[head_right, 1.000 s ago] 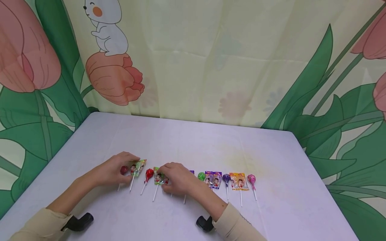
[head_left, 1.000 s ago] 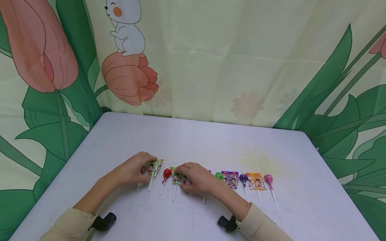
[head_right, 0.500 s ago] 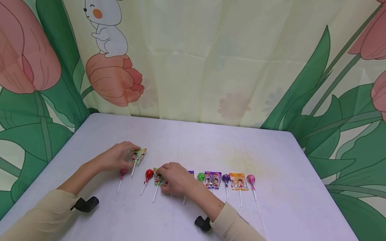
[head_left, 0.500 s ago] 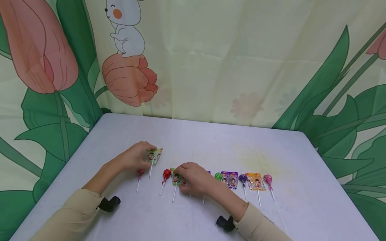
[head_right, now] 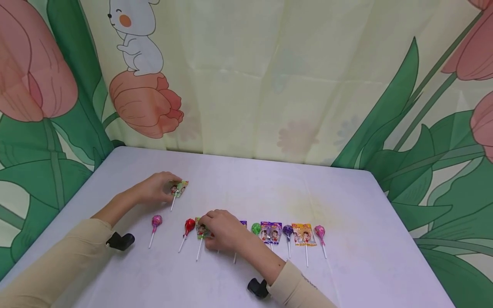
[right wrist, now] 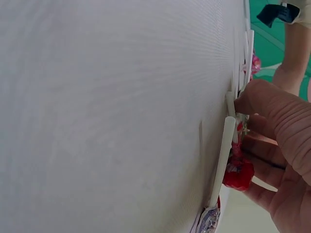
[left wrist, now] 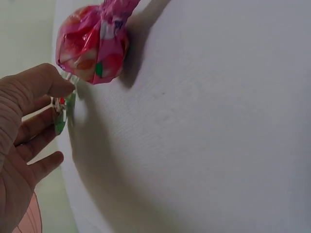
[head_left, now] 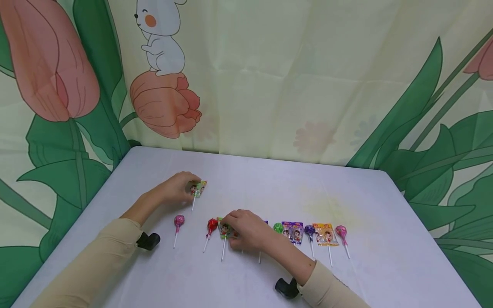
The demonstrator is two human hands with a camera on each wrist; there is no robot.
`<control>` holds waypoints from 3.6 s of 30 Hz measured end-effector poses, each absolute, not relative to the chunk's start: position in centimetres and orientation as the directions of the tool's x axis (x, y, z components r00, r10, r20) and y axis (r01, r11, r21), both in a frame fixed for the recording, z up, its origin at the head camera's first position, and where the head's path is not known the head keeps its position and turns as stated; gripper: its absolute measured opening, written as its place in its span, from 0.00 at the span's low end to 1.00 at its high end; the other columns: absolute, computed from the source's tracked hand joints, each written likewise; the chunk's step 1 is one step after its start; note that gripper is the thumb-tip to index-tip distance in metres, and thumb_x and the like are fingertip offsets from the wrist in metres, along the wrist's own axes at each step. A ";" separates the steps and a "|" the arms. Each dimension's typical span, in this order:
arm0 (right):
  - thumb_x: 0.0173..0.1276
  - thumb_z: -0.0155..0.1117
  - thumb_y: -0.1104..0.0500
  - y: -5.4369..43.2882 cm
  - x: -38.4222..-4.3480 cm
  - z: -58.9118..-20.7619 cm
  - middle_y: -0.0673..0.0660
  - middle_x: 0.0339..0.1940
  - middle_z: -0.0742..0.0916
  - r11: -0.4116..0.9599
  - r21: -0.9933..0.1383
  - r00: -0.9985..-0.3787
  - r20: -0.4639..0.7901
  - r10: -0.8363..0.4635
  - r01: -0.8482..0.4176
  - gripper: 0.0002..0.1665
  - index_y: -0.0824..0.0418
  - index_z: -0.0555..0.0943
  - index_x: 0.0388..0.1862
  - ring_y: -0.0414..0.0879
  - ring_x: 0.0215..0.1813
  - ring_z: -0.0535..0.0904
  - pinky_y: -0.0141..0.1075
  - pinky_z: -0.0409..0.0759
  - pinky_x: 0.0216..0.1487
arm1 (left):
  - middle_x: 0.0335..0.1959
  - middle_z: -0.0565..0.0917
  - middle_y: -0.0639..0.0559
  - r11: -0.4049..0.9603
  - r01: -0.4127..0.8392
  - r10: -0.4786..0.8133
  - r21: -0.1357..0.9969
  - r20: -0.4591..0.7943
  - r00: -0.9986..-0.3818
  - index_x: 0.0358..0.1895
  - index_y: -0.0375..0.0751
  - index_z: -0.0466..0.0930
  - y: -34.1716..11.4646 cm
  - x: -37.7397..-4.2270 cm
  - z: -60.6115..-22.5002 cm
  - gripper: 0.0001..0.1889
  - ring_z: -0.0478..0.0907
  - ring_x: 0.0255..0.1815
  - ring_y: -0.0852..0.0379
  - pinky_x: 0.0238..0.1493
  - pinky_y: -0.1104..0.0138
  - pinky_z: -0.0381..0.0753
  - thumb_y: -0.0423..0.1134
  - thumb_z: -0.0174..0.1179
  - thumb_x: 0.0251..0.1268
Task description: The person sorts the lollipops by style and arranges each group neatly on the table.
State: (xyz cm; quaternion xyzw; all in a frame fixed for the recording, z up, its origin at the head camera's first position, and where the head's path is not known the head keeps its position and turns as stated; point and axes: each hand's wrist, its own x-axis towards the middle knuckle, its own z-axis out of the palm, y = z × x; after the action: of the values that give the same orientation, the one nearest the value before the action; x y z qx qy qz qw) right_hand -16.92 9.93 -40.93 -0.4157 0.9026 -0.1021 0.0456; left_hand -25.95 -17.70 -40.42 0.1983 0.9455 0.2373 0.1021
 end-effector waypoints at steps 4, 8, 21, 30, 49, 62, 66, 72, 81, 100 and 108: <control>0.63 0.72 0.57 9.9 -16.9 -41.0 0.53 0.56 0.86 0.630 -0.226 -0.649 0.011 -0.761 -0.743 0.25 0.56 0.83 0.60 0.46 0.58 0.81 0.42 0.75 0.70 | 0.63 0.79 0.36 0.804 0.324 0.429 0.499 -0.109 -0.897 0.65 0.28 0.76 -17.7 -27.0 -40.6 0.32 0.74 0.65 0.39 0.69 0.48 0.73 0.31 0.75 0.56; 0.63 0.72 0.57 9.8 -17.0 -41.0 0.52 0.55 0.86 0.635 -0.224 -0.653 0.008 -0.757 -0.739 0.25 0.56 0.83 0.60 0.45 0.58 0.81 0.41 0.75 0.69 | 0.63 0.79 0.35 0.797 0.328 0.436 0.507 -0.106 -0.894 0.65 0.27 0.76 -17.6 -27.6 -40.7 0.32 0.74 0.65 0.38 0.70 0.47 0.72 0.31 0.75 0.56; 0.62 0.73 0.56 9.9 -17.1 -41.1 0.51 0.55 0.86 0.636 -0.237 -0.657 0.013 -0.753 -0.734 0.25 0.55 0.83 0.59 0.44 0.57 0.81 0.39 0.78 0.65 | 0.62 0.81 0.39 0.787 0.286 0.411 0.547 -0.120 -0.904 0.63 0.34 0.79 -18.0 -28.3 -40.7 0.30 0.73 0.66 0.40 0.70 0.46 0.71 0.31 0.74 0.55; 0.60 0.73 0.60 10.1 -17.6 -41.3 0.50 0.54 0.87 0.618 -0.354 -0.667 0.025 -0.745 -0.702 0.25 0.54 0.83 0.58 0.40 0.51 0.79 0.35 0.80 0.58 | 0.60 0.83 0.41 0.783 0.300 0.425 0.545 -0.117 -0.898 0.62 0.35 0.81 -18.1 -28.9 -40.6 0.29 0.74 0.66 0.41 0.71 0.46 0.70 0.32 0.75 0.54; 0.56 0.69 0.67 10.1 -18.6 -41.3 0.50 0.51 0.88 0.559 -0.462 -0.663 0.089 -0.744 -0.689 0.24 0.58 0.85 0.54 0.40 0.48 0.78 0.34 0.80 0.54 | 0.59 0.83 0.41 0.775 0.311 0.420 0.551 -0.081 -0.904 0.61 0.36 0.82 -18.5 -28.6 -41.0 0.29 0.75 0.64 0.42 0.70 0.45 0.71 0.33 0.76 0.52; 0.57 0.71 0.68 9.4 -20.9 -40.4 0.53 0.52 0.89 0.606 -0.411 -0.693 0.097 -0.714 -0.681 0.23 0.61 0.85 0.54 0.46 0.54 0.82 0.44 0.81 0.60 | 0.58 0.84 0.42 0.780 0.307 0.419 0.545 -0.091 -0.904 0.61 0.36 0.82 -18.2 -28.4 -40.6 0.28 0.76 0.63 0.43 0.70 0.47 0.71 0.32 0.75 0.52; 0.59 0.72 0.67 9.1 -21.9 -40.3 0.53 0.53 0.89 0.626 -0.423 -0.713 0.071 -0.698 -0.655 0.23 0.61 0.85 0.55 0.46 0.55 0.82 0.44 0.81 0.62 | 0.59 0.84 0.43 0.783 0.298 0.410 0.546 -0.093 -0.907 0.61 0.38 0.82 -18.2 -28.6 -40.9 0.28 0.76 0.63 0.44 0.70 0.48 0.72 0.33 0.76 0.53; 0.60 0.70 0.68 8.3 -23.4 -40.2 0.54 0.55 0.88 0.643 -0.432 -0.730 0.057 -0.681 -0.633 0.23 0.61 0.84 0.56 0.49 0.58 0.82 0.45 0.79 0.64 | 0.59 0.84 0.44 0.783 0.276 0.396 0.557 -0.105 -0.912 0.61 0.39 0.82 -18.3 -28.6 -41.1 0.28 0.76 0.64 0.44 0.70 0.48 0.72 0.33 0.76 0.53; 0.61 0.74 0.67 7.0 -25.7 -40.1 0.58 0.55 0.88 0.647 -0.424 -0.738 0.079 -0.671 -0.634 0.23 0.64 0.84 0.57 0.53 0.60 0.82 0.47 0.78 0.66 | 0.57 0.85 0.46 0.782 0.265 0.391 0.564 -0.114 -0.913 0.60 0.39 0.83 -18.1 -28.7 -40.8 0.28 0.77 0.62 0.46 0.69 0.49 0.73 0.33 0.76 0.53; 0.66 0.70 0.68 5.4 -28.3 -40.8 0.59 0.59 0.86 0.686 -0.425 -0.776 0.068 -0.626 -0.591 0.23 0.65 0.82 0.60 0.53 0.63 0.81 0.46 0.77 0.68 | 0.55 0.86 0.47 0.775 0.305 0.426 0.554 -0.100 -0.899 0.59 0.38 0.83 -18.0 -28.7 -40.6 0.27 0.78 0.61 0.46 0.69 0.50 0.73 0.33 0.76 0.53; 0.66 0.70 0.68 5.1 -28.9 -41.1 0.60 0.56 0.87 0.678 -0.429 -0.777 0.097 -0.622 -0.597 0.20 0.66 0.83 0.57 0.55 0.62 0.81 0.47 0.77 0.67 | 0.54 0.86 0.47 0.775 0.299 0.422 0.557 -0.103 -0.901 0.58 0.39 0.84 -18.0 -28.9 -40.6 0.26 0.78 0.60 0.47 0.68 0.51 0.74 0.33 0.77 0.52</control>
State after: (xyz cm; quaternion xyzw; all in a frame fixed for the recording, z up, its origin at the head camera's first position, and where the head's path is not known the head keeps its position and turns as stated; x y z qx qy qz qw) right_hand -28.89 5.10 -41.06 -0.3329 0.9156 -0.2239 0.0283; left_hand -28.88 -18.00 -40.59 0.1926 0.9354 0.2747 0.1116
